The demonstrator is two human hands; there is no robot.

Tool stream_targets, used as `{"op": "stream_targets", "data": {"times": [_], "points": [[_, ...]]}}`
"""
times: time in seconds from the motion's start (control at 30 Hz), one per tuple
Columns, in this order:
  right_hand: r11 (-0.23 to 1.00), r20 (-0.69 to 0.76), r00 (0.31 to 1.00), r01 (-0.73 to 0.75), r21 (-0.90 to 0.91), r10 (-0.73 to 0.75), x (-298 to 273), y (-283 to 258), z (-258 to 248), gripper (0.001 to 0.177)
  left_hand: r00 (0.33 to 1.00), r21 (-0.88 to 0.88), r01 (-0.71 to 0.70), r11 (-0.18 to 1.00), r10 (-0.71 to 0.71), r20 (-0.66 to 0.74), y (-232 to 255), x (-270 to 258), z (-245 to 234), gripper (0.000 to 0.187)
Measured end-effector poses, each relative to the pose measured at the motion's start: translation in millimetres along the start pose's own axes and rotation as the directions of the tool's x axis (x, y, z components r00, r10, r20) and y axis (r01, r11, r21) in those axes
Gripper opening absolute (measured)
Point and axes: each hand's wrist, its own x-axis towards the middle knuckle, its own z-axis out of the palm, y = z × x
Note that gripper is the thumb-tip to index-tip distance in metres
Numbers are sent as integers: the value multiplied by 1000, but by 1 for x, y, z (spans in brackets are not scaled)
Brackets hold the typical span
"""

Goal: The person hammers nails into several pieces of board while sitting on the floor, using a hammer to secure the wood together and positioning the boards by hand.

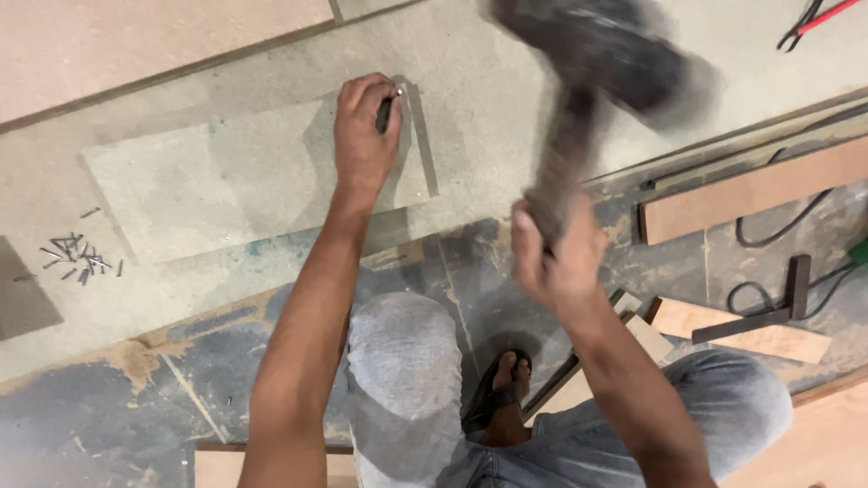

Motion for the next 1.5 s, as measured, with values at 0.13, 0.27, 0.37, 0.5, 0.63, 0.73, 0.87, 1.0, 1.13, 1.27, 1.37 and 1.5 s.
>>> {"op": "stream_targets", "data": {"times": [0.13, 0.27, 0.37, 0.5, 0.63, 0.73, 0.87, 1.0, 1.13, 1.27, 1.37, 1.5], "points": [[997, 31, 996, 77, 22, -78, -1, -2, 8, 18, 999, -4, 26, 1000, -25, 46, 4, 4, -6, 21], [927, 338, 873, -274, -257, 352, 17, 14, 29, 27, 994, -100, 107, 989, -106, 18, 7, -1, -12, 49], [959, 199, 944, -230, -167, 261, 13, 4, 13, 18, 995, -116, 97, 988, -101, -25, 8, 3, -11, 63], [825, -301, 954, 166, 541, 5, -12, 1, -2, 17, 991, -126, 117, 985, -123, -42, 3, -1, -9, 67], [975, 62, 986, -145, -169, 157, -6, 7, 41, 13, 992, -91, 111, 990, -116, -56, -1, -3, -10, 69], [936, 98, 958, -239, -258, 271, 8, 10, 16, 23, 993, -96, 31, 995, -42, -114, -5, 10, 5, 70], [877, -334, 918, -32, 479, 215, -29, -8, -13, 15, 994, -103, 51, 993, -61, -93, -2, -10, 3, 68], [963, 116, 988, -65, -261, 98, -16, 19, 50, 19, 994, -135, 50, 990, -62, -87, -5, -4, -5, 65], [942, 204, 932, -256, -215, 300, -4, 1, 19, 32, 991, -111, 108, 988, -116, -63, 5, 4, -5, 68], [827, -288, 937, -2, 563, 198, -41, 1, 9, 24, 991, -142, 86, 986, -99, -87, -6, -4, -7, 67], [914, 246, 963, 0, -406, 110, -31, 42, 57, 12, 993, -135, 38, 990, -53, -108, -12, -7, -3, 68], [967, 155, 975, -123, -225, 160, -25, 43, 40, 24, 992, -135, 90, 987, -101, -77, -8, -10, 4, 68]]}}
